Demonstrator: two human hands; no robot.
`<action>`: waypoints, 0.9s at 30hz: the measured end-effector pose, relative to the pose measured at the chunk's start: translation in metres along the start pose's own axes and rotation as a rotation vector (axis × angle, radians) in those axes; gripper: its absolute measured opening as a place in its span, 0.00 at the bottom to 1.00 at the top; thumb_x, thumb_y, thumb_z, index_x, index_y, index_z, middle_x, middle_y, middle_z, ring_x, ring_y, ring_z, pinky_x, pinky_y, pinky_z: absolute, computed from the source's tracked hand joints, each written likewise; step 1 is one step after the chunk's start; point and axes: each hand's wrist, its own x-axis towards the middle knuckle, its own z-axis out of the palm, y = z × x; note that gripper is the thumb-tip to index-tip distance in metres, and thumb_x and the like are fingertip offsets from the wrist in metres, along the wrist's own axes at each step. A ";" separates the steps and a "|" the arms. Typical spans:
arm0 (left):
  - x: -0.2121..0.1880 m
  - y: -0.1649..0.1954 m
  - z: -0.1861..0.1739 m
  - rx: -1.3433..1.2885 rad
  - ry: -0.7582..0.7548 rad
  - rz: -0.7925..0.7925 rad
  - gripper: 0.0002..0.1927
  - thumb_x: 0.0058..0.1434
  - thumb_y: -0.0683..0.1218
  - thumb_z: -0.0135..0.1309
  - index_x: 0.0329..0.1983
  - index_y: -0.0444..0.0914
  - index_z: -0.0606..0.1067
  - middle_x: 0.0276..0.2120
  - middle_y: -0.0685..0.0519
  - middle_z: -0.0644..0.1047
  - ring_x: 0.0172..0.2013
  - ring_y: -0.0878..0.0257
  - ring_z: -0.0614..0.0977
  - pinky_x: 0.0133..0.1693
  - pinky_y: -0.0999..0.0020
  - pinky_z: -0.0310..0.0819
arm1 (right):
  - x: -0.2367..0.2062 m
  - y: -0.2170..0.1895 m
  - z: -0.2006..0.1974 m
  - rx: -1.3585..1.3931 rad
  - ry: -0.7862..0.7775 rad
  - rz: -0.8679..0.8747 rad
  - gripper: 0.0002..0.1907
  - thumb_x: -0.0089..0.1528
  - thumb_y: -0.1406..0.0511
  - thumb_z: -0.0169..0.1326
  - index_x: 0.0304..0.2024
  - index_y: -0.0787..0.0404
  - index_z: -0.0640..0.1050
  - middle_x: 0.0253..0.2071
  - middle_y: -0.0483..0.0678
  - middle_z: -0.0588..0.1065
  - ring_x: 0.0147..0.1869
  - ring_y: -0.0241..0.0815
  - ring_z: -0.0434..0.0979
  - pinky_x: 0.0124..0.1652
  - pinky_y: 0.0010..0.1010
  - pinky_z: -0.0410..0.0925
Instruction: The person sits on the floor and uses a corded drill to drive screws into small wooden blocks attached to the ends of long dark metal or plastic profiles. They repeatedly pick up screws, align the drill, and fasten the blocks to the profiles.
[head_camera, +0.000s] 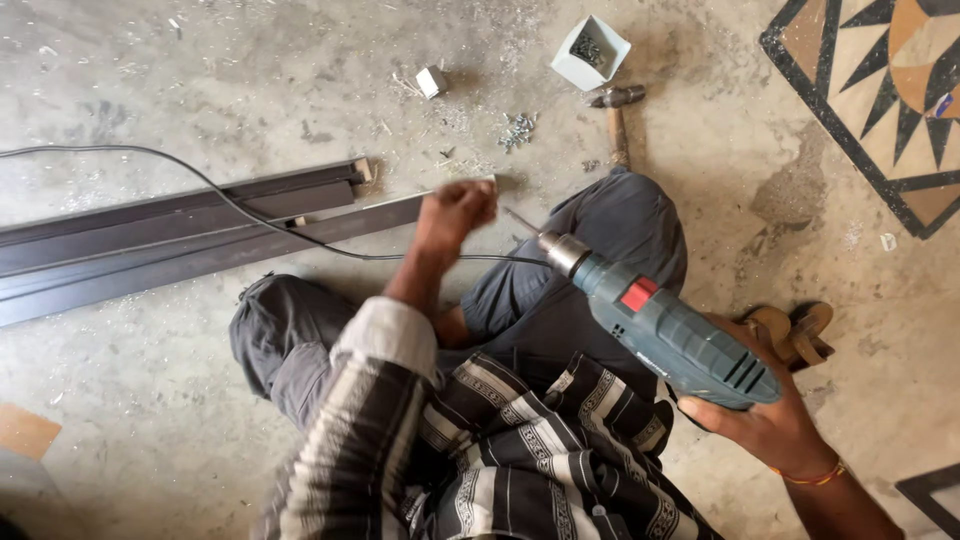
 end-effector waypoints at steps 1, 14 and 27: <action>-0.015 -0.010 -0.003 -0.183 -0.020 -0.064 0.06 0.66 0.47 0.55 0.39 0.40 0.78 0.36 0.53 0.83 0.38 0.63 0.84 0.46 0.66 0.85 | 0.002 -0.001 0.004 -0.010 -0.022 -0.023 0.44 0.50 0.68 0.65 0.68 0.69 0.65 0.60 0.52 0.73 0.62 0.39 0.72 0.59 0.32 0.67; -0.074 -0.067 0.002 -0.785 -0.025 -0.041 0.10 0.66 0.50 0.60 0.37 0.39 0.77 0.27 0.60 0.77 0.31 0.68 0.79 0.39 0.68 0.81 | -0.026 -0.013 0.027 -0.084 -0.074 0.011 0.44 0.51 0.67 0.66 0.69 0.68 0.64 0.60 0.51 0.74 0.61 0.39 0.74 0.58 0.32 0.68; -0.073 -0.075 0.009 -0.799 -0.060 -0.046 0.14 0.70 0.50 0.54 0.44 0.34 0.78 0.31 0.56 0.80 0.35 0.66 0.81 0.42 0.69 0.80 | -0.027 -0.028 0.049 -0.358 0.001 0.029 0.47 0.47 0.60 0.69 0.67 0.64 0.67 0.56 0.53 0.78 0.57 0.41 0.80 0.53 0.33 0.72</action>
